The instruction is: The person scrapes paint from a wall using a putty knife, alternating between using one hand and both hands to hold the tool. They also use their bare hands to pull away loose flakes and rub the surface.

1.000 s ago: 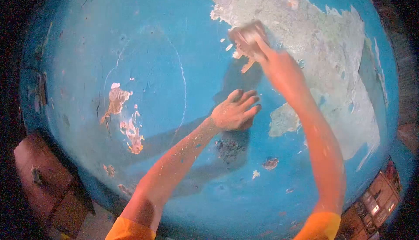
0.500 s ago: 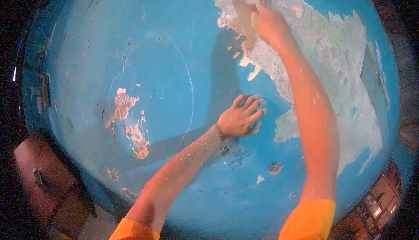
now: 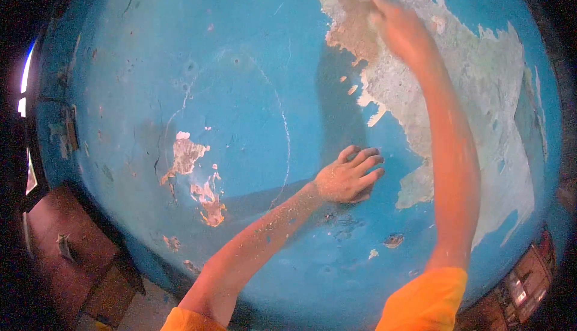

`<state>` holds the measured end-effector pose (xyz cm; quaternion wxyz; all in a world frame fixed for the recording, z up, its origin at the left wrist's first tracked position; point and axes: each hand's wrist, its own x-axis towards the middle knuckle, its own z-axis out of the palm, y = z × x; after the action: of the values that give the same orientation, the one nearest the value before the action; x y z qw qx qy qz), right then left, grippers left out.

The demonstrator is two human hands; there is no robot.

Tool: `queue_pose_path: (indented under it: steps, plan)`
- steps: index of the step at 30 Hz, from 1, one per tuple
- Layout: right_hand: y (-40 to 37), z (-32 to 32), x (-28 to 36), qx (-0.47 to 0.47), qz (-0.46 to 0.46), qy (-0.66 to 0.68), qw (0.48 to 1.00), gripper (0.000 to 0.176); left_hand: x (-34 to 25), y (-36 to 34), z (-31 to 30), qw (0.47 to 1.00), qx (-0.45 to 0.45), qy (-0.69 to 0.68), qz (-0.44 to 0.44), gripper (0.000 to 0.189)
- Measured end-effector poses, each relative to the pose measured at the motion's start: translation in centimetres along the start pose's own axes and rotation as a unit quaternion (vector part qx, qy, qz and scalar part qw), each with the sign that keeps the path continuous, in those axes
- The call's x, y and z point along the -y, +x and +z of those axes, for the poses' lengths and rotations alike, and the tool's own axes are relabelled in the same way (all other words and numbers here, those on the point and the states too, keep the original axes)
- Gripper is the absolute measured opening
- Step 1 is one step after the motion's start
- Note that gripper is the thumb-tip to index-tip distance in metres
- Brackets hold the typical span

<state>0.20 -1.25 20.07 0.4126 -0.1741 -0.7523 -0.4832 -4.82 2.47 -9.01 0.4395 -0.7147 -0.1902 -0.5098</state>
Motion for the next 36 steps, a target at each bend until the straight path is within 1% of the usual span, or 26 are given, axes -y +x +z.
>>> queue_pose_path:
  steps: [1, 3, 4, 6, 7, 9, 11, 13, 14, 16, 17, 19, 20, 21, 22, 23, 24, 26, 27, 29, 31, 32, 33, 34, 35, 36]
  plan:
    - [-1.8, -0.6, 1.4, 0.002, -0.002, -0.002, 1.000, 0.046, 0.2, 0.1, 0.1, 1.000, 0.010, -0.017, 0.006, 0.052]
    - [-4.2, -1.1, 4.8, 0.126, 0.173, -0.038, 0.976, 0.046, 0.1, 0.2, 0.3, 1.000, 0.007, -0.016, 0.017, 0.053]
    - [-3.0, -0.3, 4.5, 0.131, 0.179, -0.039, 0.974, 0.046, 0.0, 0.2, 0.4, 0.999, 0.006, -0.012, 0.034, 0.054]
    - [0.7, 1.5, 3.5, 0.029, -0.013, 0.013, 0.999, 0.046, 0.5, 0.2, 0.0, 0.999, 0.017, -0.009, 0.026, 0.054]
    - [0.3, 0.7, 4.2, 0.041, -0.011, 0.010, 0.999, 0.046, 0.1, 0.1, 0.2, 1.000, 0.026, -0.007, 0.013, 0.054]
    - [0.9, -2.4, 6.2, 0.061, 0.000, 0.017, 0.998, 0.036, 0.3, 0.2, 0.8, 1.000, 0.015, -0.001, 0.019, 0.053]
    - [-1.2, 0.4, 1.6, 0.015, -0.077, 0.003, 0.997, 0.046, 0.3, 0.0, 0.4, 1.000, 0.006, 0.007, 0.029, 0.052]
    - [-5.3, -2.4, 3.1, 0.140, 0.065, -0.078, 0.985, 0.045, 0.2, 0.1, 0.5, 0.999, -0.007, 0.018, 0.033, 0.052]
    - [-5.4, -2.4, 4.2, 0.138, 0.063, -0.076, 0.986, 0.045, 0.0, 0.0, 0.7, 0.999, -0.019, 0.015, 0.037, 0.052]
    - [-6.0, -2.3, 6.5, 0.135, 0.100, -0.094, 0.981, 0.041, -0.5, 0.1, 0.8, 0.999, 0.000, -0.008, 0.033, 0.050]
    - [-4.0, -0.2, 5.6, 0.095, 0.002, -0.131, 0.987, 0.039, -0.4, 0.3, 1.1, 0.999, 0.007, 0.007, 0.035, 0.048]
    - [2.4, 4.3, 6.2, -0.061, -0.045, 0.008, 0.997, 0.032, -0.3, 0.3, 1.3, 0.999, 0.020, 0.028, 0.036, 0.047]
    - [3.3, 3.4, 7.4, -0.063, -0.048, 0.012, 0.997, 0.032, -0.3, 0.1, 1.2, 0.999, 0.011, 0.030, 0.041, 0.047]
    - [5.1, 1.6, 8.4, 0.006, 0.016, -0.003, 1.000, 0.030, 0.4, 0.0, 0.8, 0.998, 0.002, 0.038, 0.048, 0.046]
    - [5.9, 0.7, 9.1, 0.081, 0.085, -0.017, 0.993, 0.032, 0.5, -0.3, 0.4, 0.998, 0.009, 0.043, 0.048, 0.046]
    - [4.6, 1.5, 7.9, 0.029, 0.024, -0.014, 0.999, 0.031, 0.5, -0.2, 0.3, 0.998, 0.003, 0.038, 0.045, 0.046]
    - [2.7, 1.9, 6.5, -0.023, -0.042, -0.015, 0.999, 0.035, 0.4, 0.0, 0.3, 0.999, -0.008, 0.032, 0.040, 0.047]
    - [-1.5, -1.7, 7.7, 0.092, 0.100, -0.103, 0.985, 0.040, 0.2, -0.1, 0.5, 1.000, -0.011, 0.003, 0.026, 0.046]
    - [-1.4, -1.0, 7.6, 0.094, 0.094, -0.106, 0.985, 0.040, 0.1, -0.2, 0.6, 1.000, -0.012, -0.025, 0.011, 0.046]
    - [-1.3, 0.3, 6.7, 0.057, 0.095, -0.094, 0.989, 0.043, 0.0, -0.3, 0.7, 0.999, -0.011, -0.027, 0.021, 0.046]
    - [2.9, 1.6, 7.3, 0.017, 0.042, -0.092, 0.995, 0.044, 0.4, 0.1, 0.5, 0.999, -0.007, -0.026, 0.029, 0.046]
    - [4.8, 1.7, 7.3, 0.022, 0.044, -0.090, 0.995, 0.044, 0.4, 0.1, 0.4, 0.999, -0.012, -0.017, 0.027, 0.045]
    - [6.7, 1.4, 7.3, 0.042, 0.078, -0.091, 0.992, 0.036, 0.3, -0.1, 0.4, 1.000, -0.017, -0.007, 0.022, 0.044]
    - [7.9, 1.1, 7.6, 0.057, 0.110, -0.092, 0.988, 0.033, 0.6, -0.1, 0.3, 1.000, -0.016, -0.006, 0.018, 0.044]
    - [6.6, 0.8, 7.7, 0.063, 0.111, -0.089, 0.988, 0.033, 0.5, -0.2, 0.4, 1.000, -0.016, -0.009, 0.022, 0.043]
    - [4.3, -0.3, 7.8, 0.062, 0.083, -0.067, 0.992, 0.033, 0.4, -0.2, 0.5, 0.999, -0.018, -0.012, 0.032, 0.043]
